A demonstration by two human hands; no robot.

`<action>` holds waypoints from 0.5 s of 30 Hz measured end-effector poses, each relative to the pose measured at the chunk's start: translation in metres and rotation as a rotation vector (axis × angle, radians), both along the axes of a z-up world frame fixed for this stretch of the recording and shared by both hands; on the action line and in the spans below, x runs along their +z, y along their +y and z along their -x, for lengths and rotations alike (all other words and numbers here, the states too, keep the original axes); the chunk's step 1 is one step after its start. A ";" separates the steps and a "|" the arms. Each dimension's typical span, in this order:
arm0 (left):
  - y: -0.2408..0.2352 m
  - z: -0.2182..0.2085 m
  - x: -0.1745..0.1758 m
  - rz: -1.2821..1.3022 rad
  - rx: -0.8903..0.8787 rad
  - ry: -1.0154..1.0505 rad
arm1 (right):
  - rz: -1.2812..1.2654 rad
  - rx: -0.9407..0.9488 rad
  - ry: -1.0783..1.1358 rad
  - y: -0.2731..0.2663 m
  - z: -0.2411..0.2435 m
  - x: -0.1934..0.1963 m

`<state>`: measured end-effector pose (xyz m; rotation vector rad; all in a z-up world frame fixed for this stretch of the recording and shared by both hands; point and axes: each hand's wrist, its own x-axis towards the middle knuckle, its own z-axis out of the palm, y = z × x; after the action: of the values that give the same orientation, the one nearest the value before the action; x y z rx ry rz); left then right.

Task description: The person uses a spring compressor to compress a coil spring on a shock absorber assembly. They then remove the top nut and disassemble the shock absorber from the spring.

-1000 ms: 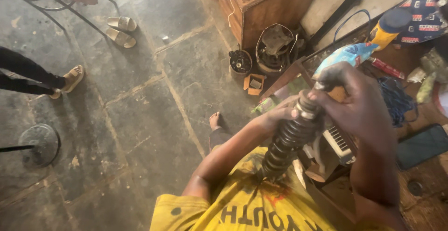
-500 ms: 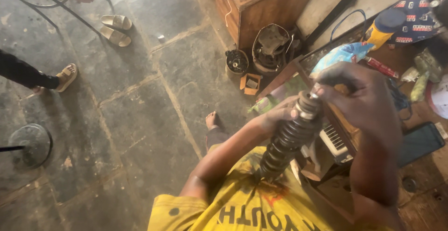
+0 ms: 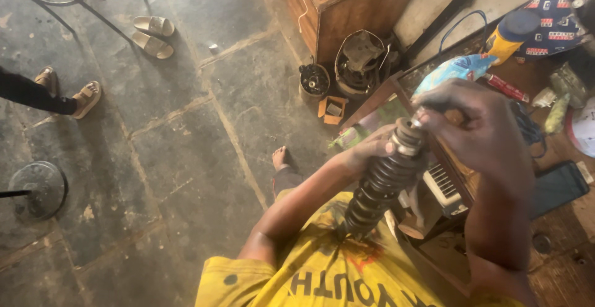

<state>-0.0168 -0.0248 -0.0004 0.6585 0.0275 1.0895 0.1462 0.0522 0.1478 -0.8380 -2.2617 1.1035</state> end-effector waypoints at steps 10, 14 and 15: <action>0.003 -0.004 0.002 -0.015 -0.044 -0.019 | -0.095 -0.075 -0.119 -0.003 -0.005 -0.008; 0.001 -0.003 0.006 -0.009 -0.051 -0.027 | 0.177 0.002 0.080 0.002 -0.009 -0.014; 0.000 -0.002 0.007 -0.016 -0.055 -0.035 | 0.279 0.053 0.197 0.004 -0.009 -0.015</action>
<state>-0.0150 -0.0243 0.0069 0.6509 -0.0287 1.0489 0.1554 0.0565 0.1326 -0.7405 -2.0066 1.4813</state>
